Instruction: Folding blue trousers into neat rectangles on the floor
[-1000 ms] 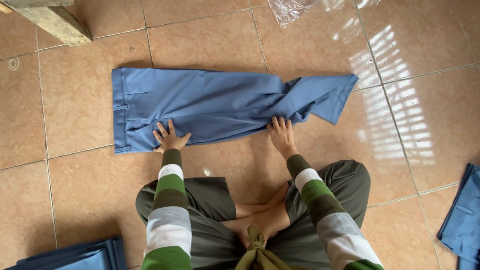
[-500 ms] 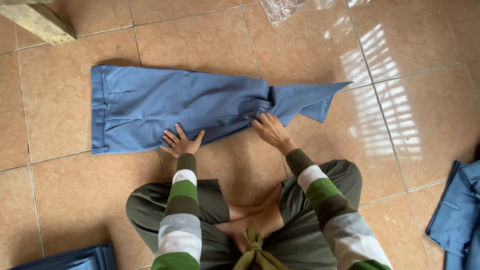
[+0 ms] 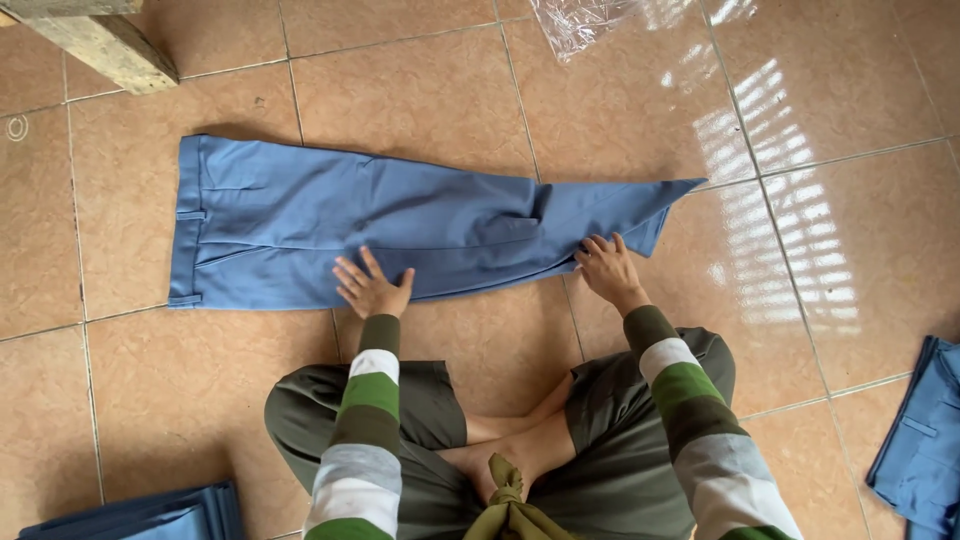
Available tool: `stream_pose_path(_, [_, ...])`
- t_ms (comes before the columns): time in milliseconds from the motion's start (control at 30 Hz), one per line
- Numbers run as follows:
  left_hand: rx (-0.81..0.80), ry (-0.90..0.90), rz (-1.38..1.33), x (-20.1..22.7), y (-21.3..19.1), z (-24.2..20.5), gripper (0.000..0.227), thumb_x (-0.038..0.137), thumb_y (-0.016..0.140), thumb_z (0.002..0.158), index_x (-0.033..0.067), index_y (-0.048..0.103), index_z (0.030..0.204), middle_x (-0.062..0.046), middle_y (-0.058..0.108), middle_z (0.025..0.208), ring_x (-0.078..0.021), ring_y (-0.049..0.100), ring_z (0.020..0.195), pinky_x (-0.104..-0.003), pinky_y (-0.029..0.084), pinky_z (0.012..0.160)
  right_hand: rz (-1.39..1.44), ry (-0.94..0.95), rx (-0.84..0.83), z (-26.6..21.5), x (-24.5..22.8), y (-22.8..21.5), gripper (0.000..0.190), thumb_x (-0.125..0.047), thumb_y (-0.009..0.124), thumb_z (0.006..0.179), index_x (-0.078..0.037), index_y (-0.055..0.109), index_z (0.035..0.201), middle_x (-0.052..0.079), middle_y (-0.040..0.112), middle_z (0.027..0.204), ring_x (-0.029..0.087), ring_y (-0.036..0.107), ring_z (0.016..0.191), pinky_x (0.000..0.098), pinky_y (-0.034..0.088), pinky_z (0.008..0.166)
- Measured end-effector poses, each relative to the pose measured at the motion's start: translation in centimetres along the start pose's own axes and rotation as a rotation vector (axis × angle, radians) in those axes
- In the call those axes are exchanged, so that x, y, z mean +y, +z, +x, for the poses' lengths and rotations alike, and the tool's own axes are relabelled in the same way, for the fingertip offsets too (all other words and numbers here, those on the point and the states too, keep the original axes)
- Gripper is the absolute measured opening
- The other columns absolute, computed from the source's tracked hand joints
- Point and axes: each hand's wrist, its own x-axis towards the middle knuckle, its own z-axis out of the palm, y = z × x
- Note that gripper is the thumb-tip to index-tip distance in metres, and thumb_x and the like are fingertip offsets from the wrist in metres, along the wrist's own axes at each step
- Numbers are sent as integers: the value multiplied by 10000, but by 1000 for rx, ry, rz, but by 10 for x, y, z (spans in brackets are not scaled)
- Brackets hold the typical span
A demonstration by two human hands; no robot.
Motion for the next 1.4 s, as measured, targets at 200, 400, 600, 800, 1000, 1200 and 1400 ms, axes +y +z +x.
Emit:
stream_pose_path(200, [-424,94,-139,20,-16,-28,1474,1002,544,602,221,-159,1635,-241,-203,1663,-443,-191,1524,-643,-97,1195,108,158,3,13,-2,-9,209,-359,611,870,-228,575,1029,3,610,976,194,673,1016,497,404,1076])
stream_pose_path(400, [-443,165,-90,-5,0,-11,1528,787,782,599,284,-255,1601,-224,-270,1645,-440,-229,1513,-671,-82,1174,512,201,-29,56,10,-58,222,-339,451,912,-150,505,1016,65,492,876,310,596,743,441,489,710])
stream_pose_path(600, [-388,-43,-44,-20,49,46,757,694,216,945,455,-79,1600,-99,-153,1692,-342,-147,1553,-704,69,1180,271,-2,-46,74,9,-125,278,-356,715,755,-244,657,1003,13,538,921,210,620,782,366,519,674])
stream_pose_path(800, [-401,-183,-82,-60,28,79,747,723,190,949,453,-53,1603,-131,-98,1691,-347,-64,1557,-752,188,1115,118,-137,197,42,-33,-86,87,-233,584,979,-283,604,1048,7,519,1069,154,627,755,279,525,612])
stream_pose_path(1000, [-443,-293,-156,-72,-11,73,715,630,204,987,414,-42,1622,-146,-93,1700,-347,-54,1566,-725,153,1157,2,-38,263,42,-49,-64,130,-214,604,938,-321,645,1001,25,542,1164,185,601,805,341,457,584])
stream_pose_path(1200, [-386,-347,-184,-64,6,60,754,710,167,982,409,-113,1613,-115,-182,1693,-316,-198,1546,-709,-23,1197,-84,74,74,48,-86,-37,67,-240,634,898,-261,698,892,93,568,1409,329,531,1321,437,518,794])
stream_pose_path(1400, [164,-205,-172,-87,112,74,813,613,362,1012,367,-111,1626,-197,-117,1690,-378,-164,1548,-782,-7,1165,252,416,13,25,-85,-69,179,-185,652,877,-84,766,971,167,578,1451,372,563,1327,437,561,859])
